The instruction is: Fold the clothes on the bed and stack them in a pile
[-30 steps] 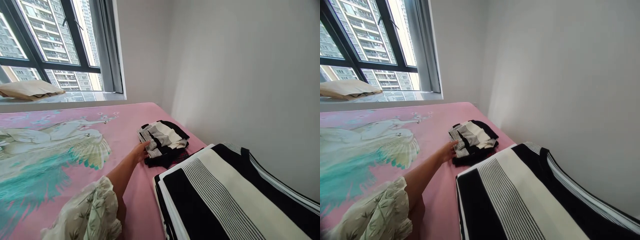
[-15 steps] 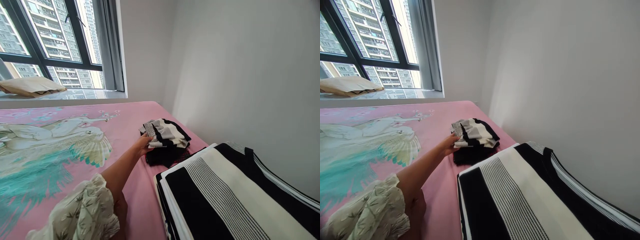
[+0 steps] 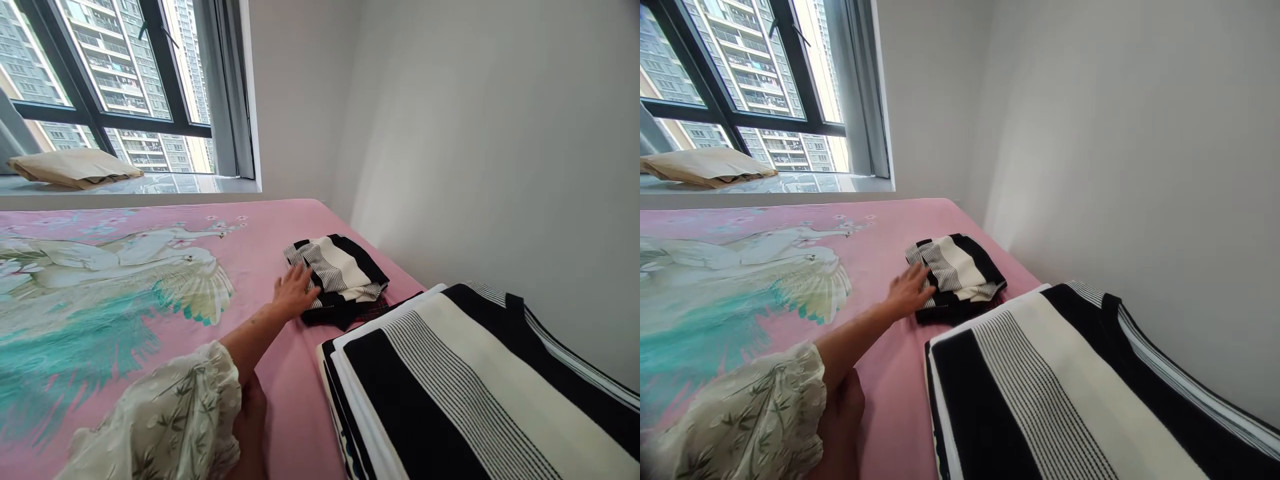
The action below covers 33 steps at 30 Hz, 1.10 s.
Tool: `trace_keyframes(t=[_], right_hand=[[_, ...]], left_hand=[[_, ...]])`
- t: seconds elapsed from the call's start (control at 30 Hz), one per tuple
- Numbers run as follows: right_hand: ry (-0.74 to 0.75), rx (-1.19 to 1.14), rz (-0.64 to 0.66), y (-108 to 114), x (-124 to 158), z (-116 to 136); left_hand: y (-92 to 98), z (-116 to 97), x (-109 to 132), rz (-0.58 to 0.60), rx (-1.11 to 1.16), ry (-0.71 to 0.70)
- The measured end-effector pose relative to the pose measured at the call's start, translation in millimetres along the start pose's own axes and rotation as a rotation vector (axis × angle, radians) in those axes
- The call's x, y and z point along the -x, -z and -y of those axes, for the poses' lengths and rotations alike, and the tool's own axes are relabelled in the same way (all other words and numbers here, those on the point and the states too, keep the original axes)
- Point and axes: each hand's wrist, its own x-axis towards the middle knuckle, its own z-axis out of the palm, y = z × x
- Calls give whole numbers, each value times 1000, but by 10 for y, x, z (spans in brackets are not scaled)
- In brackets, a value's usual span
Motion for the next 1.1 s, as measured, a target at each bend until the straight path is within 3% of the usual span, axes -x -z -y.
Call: trace_keyframes(t=[0.07,0.1,0.2,0.3,0.4,0.53,0.63,0.73,0.8,0.9,1.0,1.1], right_hand=[[-84,-108,-23,-42,19,84],[-126,-141,-43,-54,36,129],[-177,-82,-75,-30,100,219],[-146,83,-16,64,160,214],[-138,105,-30,135,208,167],[-147,96,-90,161,255,138],[-158,128,-76,192,278,123],[-156,210,-38,242,293,76],[-134,281,1,271,302,31],[-83,393,31,291,325,-18],[-38,486,25,275,372,-11],[-12,564,1,232,441,33]], left_hand=[[34,3,74,131,-195,-69],[68,0,142,136,-232,-71],[276,54,531,5,-247,-102],[689,337,1216,-158,-331,-125],[1351,824,2104,-303,-581,9],[2514,1344,3372,-603,-983,305],[3313,1475,4193,-829,-1209,550],[3847,1516,4809,-1042,-1250,847],[4072,1546,5103,-1121,-1165,987],[4326,1586,5369,-1111,-965,1046],[4524,1584,5434,-1102,-799,1044],[4544,1544,5378,-1099,-719,1063]])
